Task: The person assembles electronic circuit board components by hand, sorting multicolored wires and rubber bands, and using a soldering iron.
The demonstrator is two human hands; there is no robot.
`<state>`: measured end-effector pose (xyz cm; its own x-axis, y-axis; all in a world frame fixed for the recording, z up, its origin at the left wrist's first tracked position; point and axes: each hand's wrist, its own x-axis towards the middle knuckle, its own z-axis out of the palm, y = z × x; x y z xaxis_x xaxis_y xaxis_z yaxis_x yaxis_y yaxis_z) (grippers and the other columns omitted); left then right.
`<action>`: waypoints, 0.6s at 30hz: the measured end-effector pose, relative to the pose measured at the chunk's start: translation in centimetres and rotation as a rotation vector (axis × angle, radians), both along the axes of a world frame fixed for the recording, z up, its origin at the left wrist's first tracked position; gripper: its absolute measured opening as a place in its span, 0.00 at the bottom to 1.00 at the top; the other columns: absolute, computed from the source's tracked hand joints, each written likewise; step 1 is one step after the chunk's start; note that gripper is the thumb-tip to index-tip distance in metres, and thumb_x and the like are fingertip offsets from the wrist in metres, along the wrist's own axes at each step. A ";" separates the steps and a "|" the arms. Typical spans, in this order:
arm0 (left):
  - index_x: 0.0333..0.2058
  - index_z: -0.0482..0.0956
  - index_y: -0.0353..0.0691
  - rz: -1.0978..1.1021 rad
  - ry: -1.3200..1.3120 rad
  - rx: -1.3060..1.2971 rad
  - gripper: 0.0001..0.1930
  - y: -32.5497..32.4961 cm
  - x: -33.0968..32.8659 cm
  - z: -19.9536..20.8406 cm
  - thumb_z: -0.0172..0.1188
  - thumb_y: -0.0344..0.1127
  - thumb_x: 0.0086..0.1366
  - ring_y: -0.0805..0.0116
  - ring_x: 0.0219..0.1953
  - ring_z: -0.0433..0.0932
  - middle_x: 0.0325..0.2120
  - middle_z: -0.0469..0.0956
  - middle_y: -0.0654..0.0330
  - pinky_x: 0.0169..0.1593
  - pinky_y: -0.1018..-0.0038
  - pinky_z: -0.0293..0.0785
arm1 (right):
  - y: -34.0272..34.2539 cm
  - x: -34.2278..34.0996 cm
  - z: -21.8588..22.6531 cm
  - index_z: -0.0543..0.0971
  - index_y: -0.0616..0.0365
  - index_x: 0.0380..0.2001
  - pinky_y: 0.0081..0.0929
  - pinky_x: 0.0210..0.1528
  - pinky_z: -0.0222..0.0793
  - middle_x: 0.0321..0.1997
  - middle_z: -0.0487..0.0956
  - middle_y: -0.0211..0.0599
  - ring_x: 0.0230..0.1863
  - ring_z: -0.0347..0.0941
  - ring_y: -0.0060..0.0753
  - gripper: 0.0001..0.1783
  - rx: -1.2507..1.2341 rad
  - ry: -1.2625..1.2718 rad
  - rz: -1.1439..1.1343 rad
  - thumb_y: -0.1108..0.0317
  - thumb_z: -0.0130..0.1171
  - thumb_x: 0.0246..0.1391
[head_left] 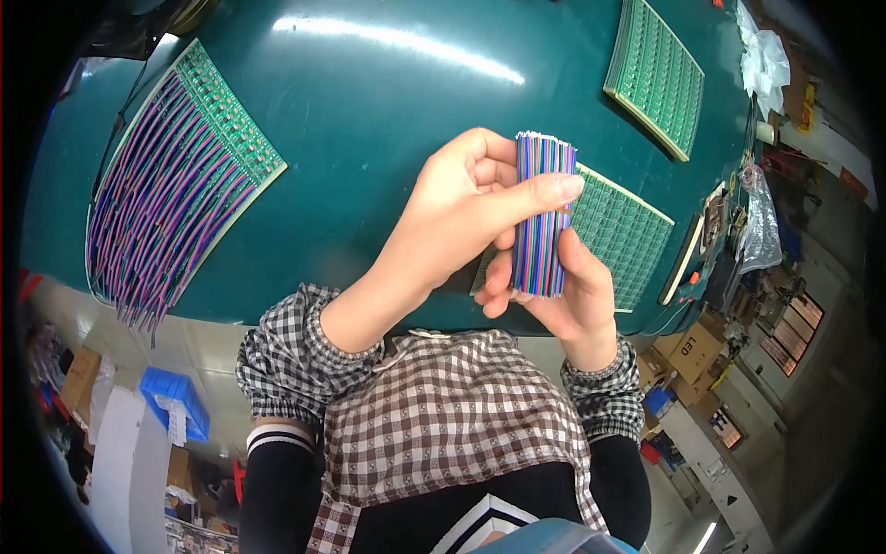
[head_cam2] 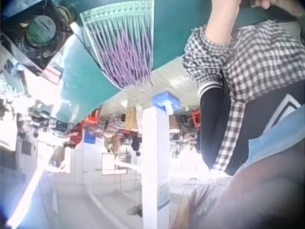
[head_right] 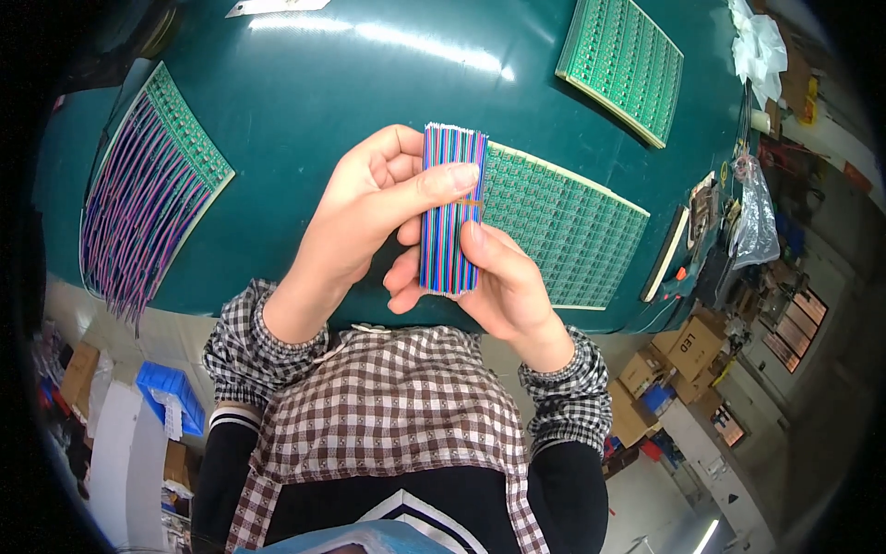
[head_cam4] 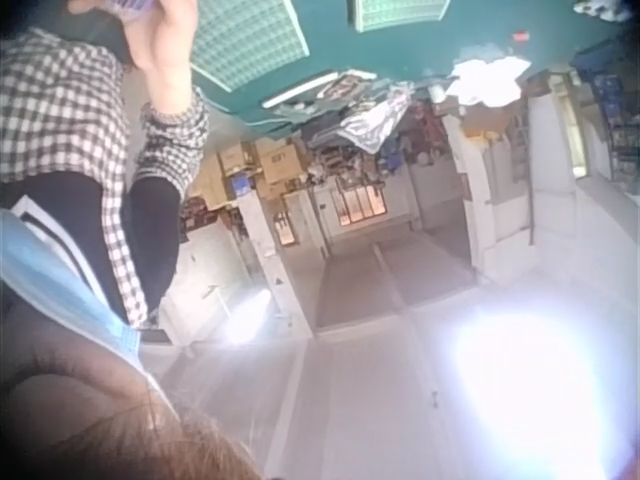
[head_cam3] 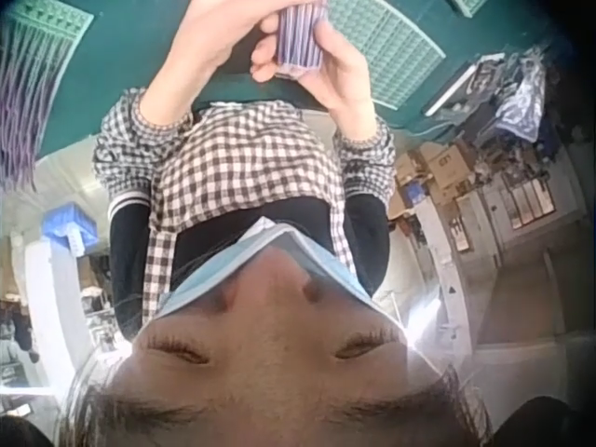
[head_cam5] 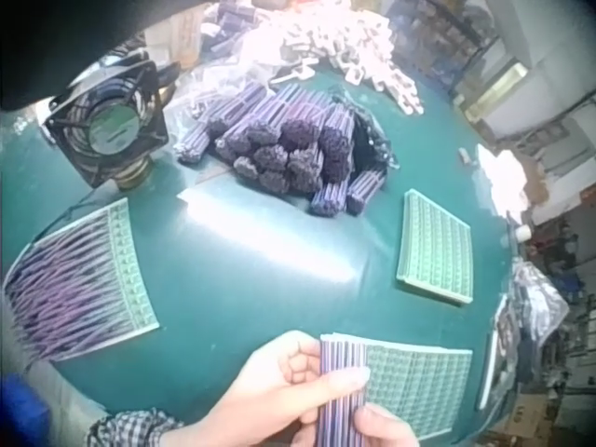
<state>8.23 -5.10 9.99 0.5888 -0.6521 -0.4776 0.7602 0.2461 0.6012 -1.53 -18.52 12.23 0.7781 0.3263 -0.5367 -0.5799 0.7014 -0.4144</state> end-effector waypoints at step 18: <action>0.38 0.71 0.30 0.001 -0.051 -0.007 0.19 -0.2 -0.6 -0.4 0.66 0.39 0.56 0.79 0.26 0.75 0.28 0.78 0.56 0.27 0.85 0.70 | 0.1 -0.7 -0.2 0.66 0.68 0.52 0.42 0.48 0.72 0.43 0.76 0.58 0.41 0.76 0.54 0.31 0.047 -0.035 -0.051 0.47 0.38 0.63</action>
<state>7.67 -5.27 9.58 0.6134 -0.6547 -0.4418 0.7280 0.2517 0.6377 -2.27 -18.42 12.04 0.8124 0.3101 -0.4939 -0.5287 0.7491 -0.3992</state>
